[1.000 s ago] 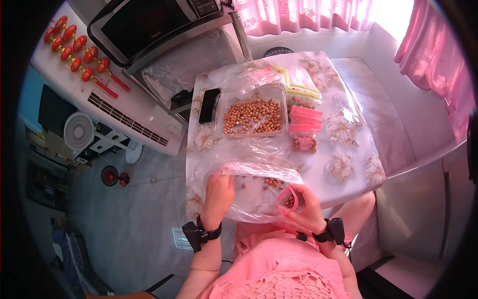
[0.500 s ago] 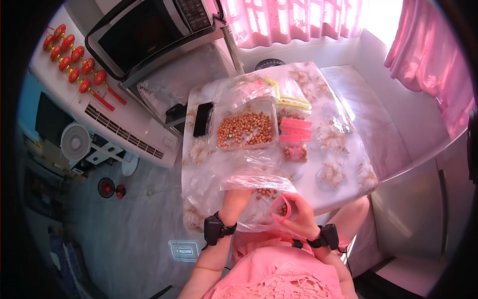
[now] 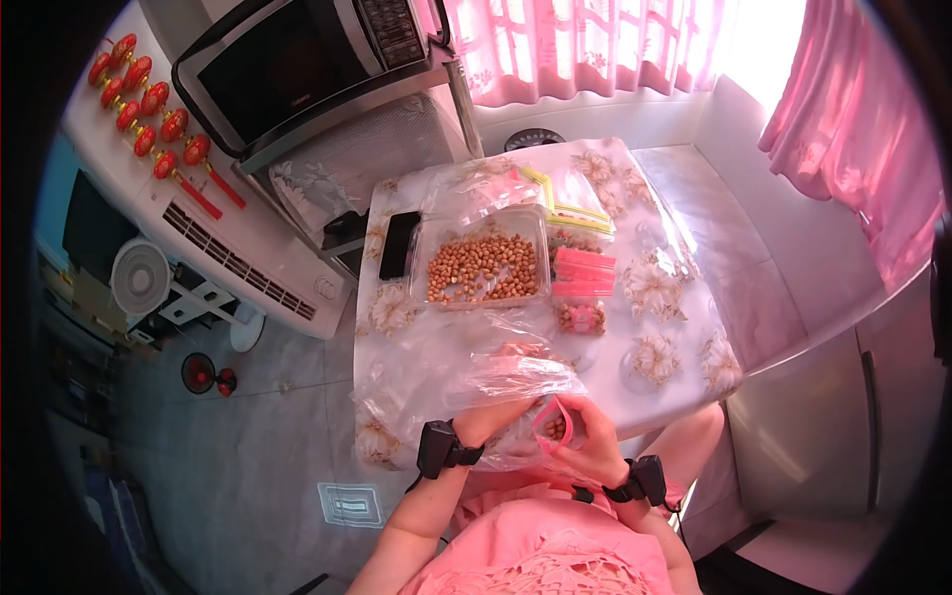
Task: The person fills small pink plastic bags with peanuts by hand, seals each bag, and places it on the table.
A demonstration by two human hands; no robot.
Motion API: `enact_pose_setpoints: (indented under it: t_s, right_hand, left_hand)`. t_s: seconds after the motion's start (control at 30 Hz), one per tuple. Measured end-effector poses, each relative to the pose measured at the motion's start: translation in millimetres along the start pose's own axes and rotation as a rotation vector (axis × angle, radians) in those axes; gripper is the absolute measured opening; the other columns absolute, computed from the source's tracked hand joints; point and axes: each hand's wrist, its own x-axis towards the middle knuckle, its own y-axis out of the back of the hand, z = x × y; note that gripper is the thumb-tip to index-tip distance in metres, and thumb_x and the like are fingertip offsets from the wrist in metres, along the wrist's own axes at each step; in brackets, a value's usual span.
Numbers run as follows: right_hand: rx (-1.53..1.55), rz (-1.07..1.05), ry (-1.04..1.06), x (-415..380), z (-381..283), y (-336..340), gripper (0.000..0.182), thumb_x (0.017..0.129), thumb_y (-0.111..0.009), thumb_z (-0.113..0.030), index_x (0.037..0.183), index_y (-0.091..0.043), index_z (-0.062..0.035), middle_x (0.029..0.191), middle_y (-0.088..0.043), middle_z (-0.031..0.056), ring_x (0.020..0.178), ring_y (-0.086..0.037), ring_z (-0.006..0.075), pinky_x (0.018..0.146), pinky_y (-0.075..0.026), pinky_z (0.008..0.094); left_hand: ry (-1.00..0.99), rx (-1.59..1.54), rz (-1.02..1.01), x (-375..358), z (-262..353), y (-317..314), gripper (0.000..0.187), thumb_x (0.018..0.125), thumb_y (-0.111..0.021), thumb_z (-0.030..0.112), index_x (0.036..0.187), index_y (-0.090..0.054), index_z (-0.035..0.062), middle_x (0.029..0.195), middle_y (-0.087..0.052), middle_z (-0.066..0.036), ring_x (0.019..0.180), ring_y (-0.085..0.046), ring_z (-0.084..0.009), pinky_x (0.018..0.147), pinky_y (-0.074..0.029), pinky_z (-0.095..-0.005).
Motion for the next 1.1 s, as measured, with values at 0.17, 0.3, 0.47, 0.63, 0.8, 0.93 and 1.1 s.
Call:
enact_pose_setpoints:
  t_s: [0.17,0.3,0.47,0.63,0.8,0.93,1.1]
  right_hand:
    - [0.009,-0.011,-0.009,1,-2,-1,0.070,0.077,-0.087,-0.005,0.138,-0.052,-0.0008,0.125,-0.064,0.0098,0.113,-0.064,0.0157,0.099,-0.053,0.0315]
    - [-0.018,-0.013,0.001,0,0,0,0.070,0.077,-0.086,-0.003,0.138,-0.052,-0.0005,0.124,-0.064,0.0096,0.113,-0.064,0.0154,0.099,-0.053,0.0312]
    - [-0.034,-0.015,-0.005,0,1,2,0.070,0.076,-0.084,-0.001,0.138,-0.052,-0.0001,0.124,-0.064,0.0092,0.113,-0.064,0.0147,0.098,-0.053,0.0305]
    - [-0.003,-0.021,-0.027,1,1,-1,0.069,0.076,-0.084,-0.001,0.137,-0.052,-0.0002,0.124,-0.064,0.0087,0.112,-0.064,0.0141,0.098,-0.054,0.0298]
    - [0.039,0.051,-0.025,1,-2,-4,0.066,0.076,-0.080,-0.003,0.137,-0.054,0.0001,0.121,-0.065,0.0113,0.100,-0.068,0.0161,0.088,-0.058,0.0313]
    - [0.010,0.072,-0.015,0,-1,-4,0.066,0.076,-0.082,-0.004,0.137,-0.055,-0.0002,0.120,-0.065,0.0105,0.099,-0.067,0.0151,0.088,-0.058,0.0311]
    - [0.078,0.065,-0.038,2,-3,-4,0.067,0.076,-0.083,-0.004,0.136,-0.055,-0.0004,0.119,-0.066,0.0100,0.100,-0.067,0.0148,0.088,-0.057,0.0300]
  left_hand:
    - [-0.076,0.177,-0.099,-15,-14,-1,0.023,0.093,-0.061,0.015,0.112,-0.071,0.0059,0.112,-0.071,-0.010,0.110,-0.058,-0.0299,0.103,-0.044,-0.0432]
    - [0.570,-0.290,-0.171,-27,7,11,0.023,0.099,-0.062,0.019,0.112,-0.070,0.0020,0.110,-0.072,-0.011,0.101,-0.066,-0.0271,0.096,-0.049,-0.0397]
    - [0.539,-0.474,-0.045,-32,25,54,0.035,0.104,-0.063,0.032,0.116,-0.071,0.0006,0.104,-0.074,-0.007,0.100,-0.066,-0.0159,0.090,-0.051,-0.0311]
    - [0.469,-0.680,0.221,-11,18,53,0.042,0.108,-0.056,0.036,0.129,-0.066,0.0003,0.117,-0.071,-0.005,0.108,-0.062,-0.0114,0.095,-0.049,-0.0283]
    - [0.395,-0.602,0.229,15,0,26,0.044,0.110,-0.052,0.035,0.135,-0.063,0.0003,0.129,-0.067,-0.007,0.118,-0.059,-0.0154,0.104,-0.044,-0.0311]
    - [0.413,-0.484,0.202,7,4,30,0.038,0.109,-0.053,0.028,0.134,-0.063,0.0012,0.123,-0.070,-0.010,0.109,-0.064,-0.0169,0.096,-0.049,-0.0326]
    - [0.524,-0.435,0.217,-25,2,39,0.026,0.103,-0.060,0.015,0.124,-0.068,0.0016,0.118,-0.070,-0.010,0.104,-0.066,-0.0170,0.091,-0.052,-0.0310]
